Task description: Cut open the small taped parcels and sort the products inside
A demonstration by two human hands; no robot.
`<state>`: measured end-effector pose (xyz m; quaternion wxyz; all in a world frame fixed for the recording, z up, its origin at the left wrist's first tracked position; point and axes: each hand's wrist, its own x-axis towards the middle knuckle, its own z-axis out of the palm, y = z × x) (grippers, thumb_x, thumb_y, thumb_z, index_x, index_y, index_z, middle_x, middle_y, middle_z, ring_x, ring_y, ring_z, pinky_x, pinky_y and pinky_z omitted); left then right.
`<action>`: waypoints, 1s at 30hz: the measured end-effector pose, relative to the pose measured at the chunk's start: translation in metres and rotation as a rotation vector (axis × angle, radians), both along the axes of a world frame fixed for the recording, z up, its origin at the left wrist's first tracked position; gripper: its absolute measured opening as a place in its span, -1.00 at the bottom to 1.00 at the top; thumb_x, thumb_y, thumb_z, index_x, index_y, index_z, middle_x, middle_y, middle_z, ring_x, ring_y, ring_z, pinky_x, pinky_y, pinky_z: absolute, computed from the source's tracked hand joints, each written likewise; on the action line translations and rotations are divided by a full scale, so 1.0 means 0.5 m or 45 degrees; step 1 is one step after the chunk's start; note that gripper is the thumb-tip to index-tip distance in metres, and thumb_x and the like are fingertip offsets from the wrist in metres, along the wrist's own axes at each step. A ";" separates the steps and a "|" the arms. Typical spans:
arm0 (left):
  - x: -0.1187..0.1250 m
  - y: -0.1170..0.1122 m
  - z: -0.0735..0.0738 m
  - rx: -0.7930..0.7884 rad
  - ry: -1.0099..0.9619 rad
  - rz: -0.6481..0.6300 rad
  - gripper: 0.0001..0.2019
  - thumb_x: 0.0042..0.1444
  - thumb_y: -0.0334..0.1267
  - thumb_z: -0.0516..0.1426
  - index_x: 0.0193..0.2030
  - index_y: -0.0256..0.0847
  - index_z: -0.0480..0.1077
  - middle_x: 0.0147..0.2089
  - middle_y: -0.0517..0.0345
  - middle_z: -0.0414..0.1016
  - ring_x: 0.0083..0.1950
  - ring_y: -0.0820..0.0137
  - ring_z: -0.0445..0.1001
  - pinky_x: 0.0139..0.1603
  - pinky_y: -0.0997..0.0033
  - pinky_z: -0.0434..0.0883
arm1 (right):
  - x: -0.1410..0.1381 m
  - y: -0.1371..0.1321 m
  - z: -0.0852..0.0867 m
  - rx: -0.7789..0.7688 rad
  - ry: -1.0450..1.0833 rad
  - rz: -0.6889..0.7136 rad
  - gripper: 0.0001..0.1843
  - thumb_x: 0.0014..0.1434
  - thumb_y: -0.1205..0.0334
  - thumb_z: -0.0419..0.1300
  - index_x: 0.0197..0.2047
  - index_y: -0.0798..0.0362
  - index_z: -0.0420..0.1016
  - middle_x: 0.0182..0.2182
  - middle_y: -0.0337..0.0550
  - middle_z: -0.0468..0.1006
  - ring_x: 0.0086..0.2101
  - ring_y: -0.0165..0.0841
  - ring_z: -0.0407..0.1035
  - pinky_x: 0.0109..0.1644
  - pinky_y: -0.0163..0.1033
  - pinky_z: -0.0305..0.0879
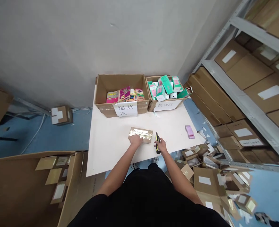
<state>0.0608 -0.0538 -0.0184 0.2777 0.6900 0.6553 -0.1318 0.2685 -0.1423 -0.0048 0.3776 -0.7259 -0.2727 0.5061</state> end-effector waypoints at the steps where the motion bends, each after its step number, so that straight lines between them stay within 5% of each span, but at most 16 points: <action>1: -0.001 0.009 0.001 0.015 -0.022 -0.061 -0.35 0.38 0.04 0.00 0.53 -0.16 0.25 0.46 -0.28 0.36 0.50 -0.23 0.21 0.42 -0.30 0.21 | 0.005 0.003 -0.004 -0.022 0.046 -0.040 -0.68 0.18 0.14 0.34 -0.04 0.00 0.40 -0.36 -0.21 0.62 -0.50 -0.31 0.56 -0.42 -0.28 0.43; 5: -0.022 0.015 -0.013 0.129 -0.067 -0.283 -0.26 0.38 0.11 0.04 0.63 0.09 -0.02 0.68 0.09 -0.10 0.68 -0.02 -0.24 0.59 -0.16 -0.05 | 0.022 0.015 -0.028 -0.174 0.097 -0.031 -0.74 0.31 0.01 0.28 -0.23 -0.02 0.35 -0.56 -0.34 0.49 -0.68 -0.41 0.37 -0.59 -0.34 0.28; 7: -0.028 0.004 -0.023 0.149 -0.050 -0.307 -0.23 0.38 0.14 0.04 0.64 0.12 -0.09 0.70 0.16 -0.17 0.69 0.02 -0.34 0.61 -0.16 -0.12 | 0.026 0.024 -0.042 -0.222 0.069 0.057 -0.65 0.36 -0.08 0.23 -0.30 -0.02 0.32 -0.62 -0.35 0.44 -0.73 -0.44 0.29 -0.64 -0.36 0.19; 15: -0.006 -0.022 -0.047 0.183 0.051 -0.243 -0.24 0.41 0.15 0.00 0.65 0.06 -0.14 0.71 0.06 -0.29 0.68 -0.03 -0.27 0.59 -0.21 -0.01 | 0.016 0.096 -0.062 -0.250 -0.139 0.319 -0.52 0.45 -0.19 0.11 -0.38 -0.02 0.27 -0.66 -0.40 0.35 -0.74 -0.51 0.22 -0.62 -0.40 0.13; 25: -0.010 -0.019 -0.039 0.188 0.078 -0.262 -0.25 0.41 0.23 -0.03 0.64 0.12 -0.09 0.70 0.09 -0.21 0.68 -0.01 -0.24 0.56 -0.18 0.05 | 0.043 0.034 -0.054 -0.259 -0.226 0.586 -0.60 0.46 -0.03 0.12 -0.39 -0.02 0.29 -0.69 -0.44 0.30 -0.75 -0.51 0.18 -0.61 -0.40 0.08; 30: -0.021 0.016 0.005 0.226 0.041 -0.232 -0.29 0.43 0.16 -0.03 0.63 -0.02 0.01 0.65 -0.04 0.00 0.62 -0.04 -0.03 0.50 -0.10 0.18 | 0.037 0.005 -0.061 -0.327 -0.224 0.303 -0.57 0.45 -0.19 0.07 -0.28 -0.02 0.31 -0.60 -0.37 0.42 -0.68 -0.46 0.32 -0.56 -0.39 0.22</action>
